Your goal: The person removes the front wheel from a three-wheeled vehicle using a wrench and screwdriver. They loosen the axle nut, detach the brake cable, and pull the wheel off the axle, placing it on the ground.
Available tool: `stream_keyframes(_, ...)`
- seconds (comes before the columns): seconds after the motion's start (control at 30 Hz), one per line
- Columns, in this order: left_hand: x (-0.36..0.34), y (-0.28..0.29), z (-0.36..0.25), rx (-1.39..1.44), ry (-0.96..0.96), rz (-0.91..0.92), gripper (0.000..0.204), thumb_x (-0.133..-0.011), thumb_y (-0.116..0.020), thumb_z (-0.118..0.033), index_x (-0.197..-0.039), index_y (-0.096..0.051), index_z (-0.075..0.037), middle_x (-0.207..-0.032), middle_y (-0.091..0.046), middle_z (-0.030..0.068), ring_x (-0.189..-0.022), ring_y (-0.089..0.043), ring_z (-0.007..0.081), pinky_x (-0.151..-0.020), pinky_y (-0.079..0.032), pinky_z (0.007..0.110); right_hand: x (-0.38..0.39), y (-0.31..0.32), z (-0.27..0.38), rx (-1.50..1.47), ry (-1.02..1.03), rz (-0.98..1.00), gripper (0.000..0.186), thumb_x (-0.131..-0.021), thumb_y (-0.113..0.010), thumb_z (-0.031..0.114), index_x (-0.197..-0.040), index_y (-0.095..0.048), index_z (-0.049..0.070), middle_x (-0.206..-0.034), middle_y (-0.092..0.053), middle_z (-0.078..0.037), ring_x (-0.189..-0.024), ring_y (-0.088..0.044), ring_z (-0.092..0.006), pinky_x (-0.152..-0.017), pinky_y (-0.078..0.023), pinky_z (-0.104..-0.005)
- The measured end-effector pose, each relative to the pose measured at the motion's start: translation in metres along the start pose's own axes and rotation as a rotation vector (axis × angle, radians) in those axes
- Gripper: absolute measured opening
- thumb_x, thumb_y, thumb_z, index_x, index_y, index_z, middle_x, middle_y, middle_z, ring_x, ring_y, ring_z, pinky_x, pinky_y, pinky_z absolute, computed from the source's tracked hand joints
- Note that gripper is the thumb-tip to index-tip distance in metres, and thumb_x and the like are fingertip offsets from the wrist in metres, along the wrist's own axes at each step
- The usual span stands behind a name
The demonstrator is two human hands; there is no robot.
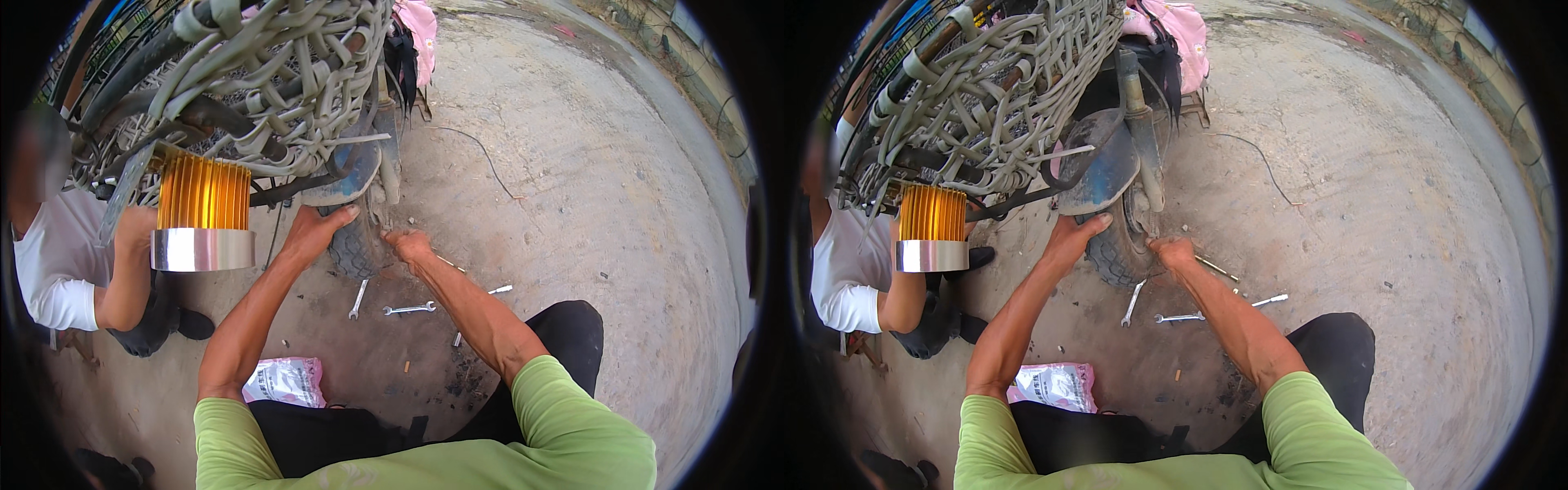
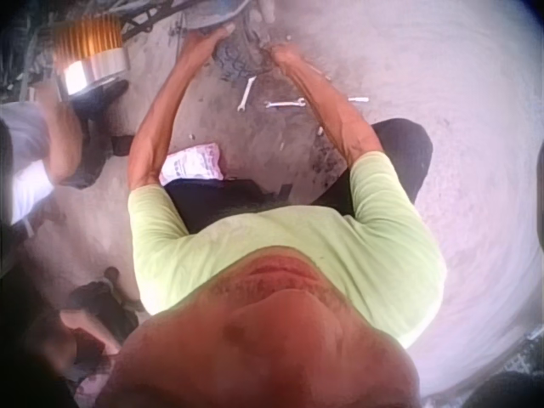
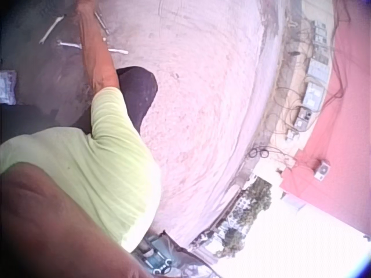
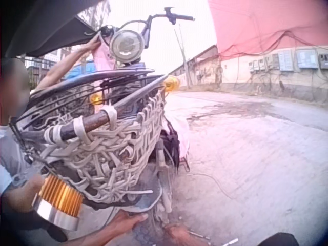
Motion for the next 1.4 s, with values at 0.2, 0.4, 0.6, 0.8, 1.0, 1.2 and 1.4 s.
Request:
stream_keyframes(0.2, 0.000, 0.002, 0.003, -0.007, -0.025, 0.006, 0.074, -0.084, -0.078, -0.025, -0.143, -0.044, 0.004, -0.139, -0.053, 0.0123, -0.126, -0.051, 0.0211, -0.108, -0.039, 0.034, 0.015, 0.002, 0.008, -0.050, -0.011, -0.024, 0.024, -0.086, -0.079, 0.029, -0.090, -0.074, 0.006, -0.073, -0.063, -0.003, -0.068, -0.052, -0.0098, -0.065, -0.042, -0.0340)
stream_keyframes(0.4, -0.001, -0.005, -0.002, -0.005, -0.121, -0.055, 0.051, -0.087, -0.076, -0.028, -0.124, -0.064, 0.004, -0.121, -0.068, 0.0106, -0.111, -0.060, 0.0173, -0.099, -0.045, 0.033, -0.015, 0.004, -0.019, -0.306, -0.048, 0.143, 0.025, -0.089, -0.075, 0.030, -0.092, -0.072, 0.005, -0.072, -0.062, -0.003, -0.057, -0.047, -0.0113, -0.052, -0.037, -0.0332)
stream_keyframes(0.6, -0.003, -0.002, 0.005, 0.011, -0.003, 0.039, 0.071, -0.085, -0.077, -0.025, -0.142, -0.046, 0.004, -0.136, -0.056, 0.0120, -0.124, -0.052, 0.0209, -0.108, -0.040, 0.034, -0.014, 0.008, -0.011, -0.001, 0.033, -0.136, 0.026, -0.084, -0.080, 0.027, -0.084, -0.072, 0.002, -0.071, -0.063, -0.003, -0.057, -0.049, -0.0131, -0.052, -0.037, -0.0334)
stream_keyframes(0.8, -0.002, -0.002, 0.005, -0.024, -0.069, -0.051, 0.054, -0.084, -0.078, -0.034, -0.115, -0.068, 0.009, -0.111, -0.072, 0.0108, -0.099, -0.063, 0.0148, -0.088, -0.050, 0.033, -0.019, 0.010, -0.024, -0.011, 0.092, -0.050, 0.025, -0.084, -0.080, 0.031, -0.089, -0.071, 0.007, -0.070, -0.063, -0.001, -0.057, -0.052, -0.0128, -0.051, -0.039, -0.0347)
stream_keyframes(1.0, -0.004, -0.004, 0.005, -0.077, -0.090, -0.061, 0.052, -0.084, -0.078, -0.034, -0.117, -0.069, 0.005, -0.113, -0.072, 0.0121, -0.101, -0.065, 0.0186, -0.090, -0.050, 0.034, -0.001, 0.007, -0.016, -0.413, -0.117, 0.149, 0.017, -0.092, -0.071, 0.026, -0.088, -0.069, 0.010, -0.071, -0.058, 0.002, -0.057, -0.046, -0.0104, -0.051, -0.036, -0.0299)
stream_keyframes(1.2, 0.000, -0.002, 0.005, -0.051, 0.002, 0.007, 0.061, -0.084, -0.078, -0.029, -0.130, -0.059, 0.005, -0.124, -0.065, 0.0143, -0.114, -0.061, 0.0210, -0.101, -0.046, 0.035, -0.018, 0.009, -0.017, -0.106, -0.003, 0.018, 0.018, -0.090, -0.073, 0.025, -0.084, -0.066, 0.009, -0.069, -0.056, 0.000, -0.055, -0.046, -0.0109, -0.049, -0.035, -0.0300)
stream_keyframes(1.4, -0.014, 0.003, 0.010, -0.109, -0.213, 0.004, 0.078, -0.074, -0.083, -0.040, -0.134, -0.055, 0.002, -0.132, -0.061, 0.0207, -0.124, -0.058, 0.0309, -0.104, -0.045, 0.037, -0.022, 0.009, -0.025, -0.255, -0.147, 0.196, 0.015, -0.091, -0.071, 0.033, -0.092, -0.064, 0.019, -0.082, -0.053, 0.005, -0.072, -0.050, -0.0114, -0.059, -0.037, -0.0280)
Point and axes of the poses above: each hand's wrist, its own x-axis away from the middle knuckle, its own y-axis out of the back of the hand, z = x × y, the point moved 6 cm from there along -x, towards the middle knuckle
